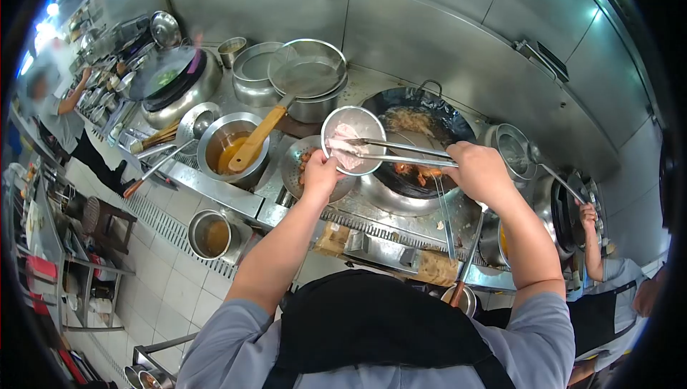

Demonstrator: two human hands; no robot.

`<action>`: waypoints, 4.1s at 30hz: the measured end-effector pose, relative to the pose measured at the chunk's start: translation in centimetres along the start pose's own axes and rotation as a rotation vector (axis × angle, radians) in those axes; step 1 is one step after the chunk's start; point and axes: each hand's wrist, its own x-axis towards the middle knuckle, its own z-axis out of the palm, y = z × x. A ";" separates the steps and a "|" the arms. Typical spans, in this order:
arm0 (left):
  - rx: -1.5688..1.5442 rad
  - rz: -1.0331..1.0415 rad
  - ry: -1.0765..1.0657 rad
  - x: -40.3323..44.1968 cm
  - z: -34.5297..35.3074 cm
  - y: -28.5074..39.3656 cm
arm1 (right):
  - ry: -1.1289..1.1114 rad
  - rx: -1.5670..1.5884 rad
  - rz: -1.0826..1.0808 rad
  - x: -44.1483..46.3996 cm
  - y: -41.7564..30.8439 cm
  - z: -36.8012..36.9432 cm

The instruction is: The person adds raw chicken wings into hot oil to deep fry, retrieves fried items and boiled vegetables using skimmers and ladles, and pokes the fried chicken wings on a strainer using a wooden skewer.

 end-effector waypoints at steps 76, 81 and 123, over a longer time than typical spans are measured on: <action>-0.007 -0.040 -0.032 0.7 -0.7 -0.5 | 0.116 0.001 0.073 -0.8 3.0 -2.0; 0.000 -0.062 0.006 -0.2 -0.8 0.8 | 0.219 -0.013 0.233 -1.0 6.5 -3.9; -0.004 -0.072 0.055 -0.5 1.8 0.6 | 0.157 -0.281 0.072 7.6 10.2 8.6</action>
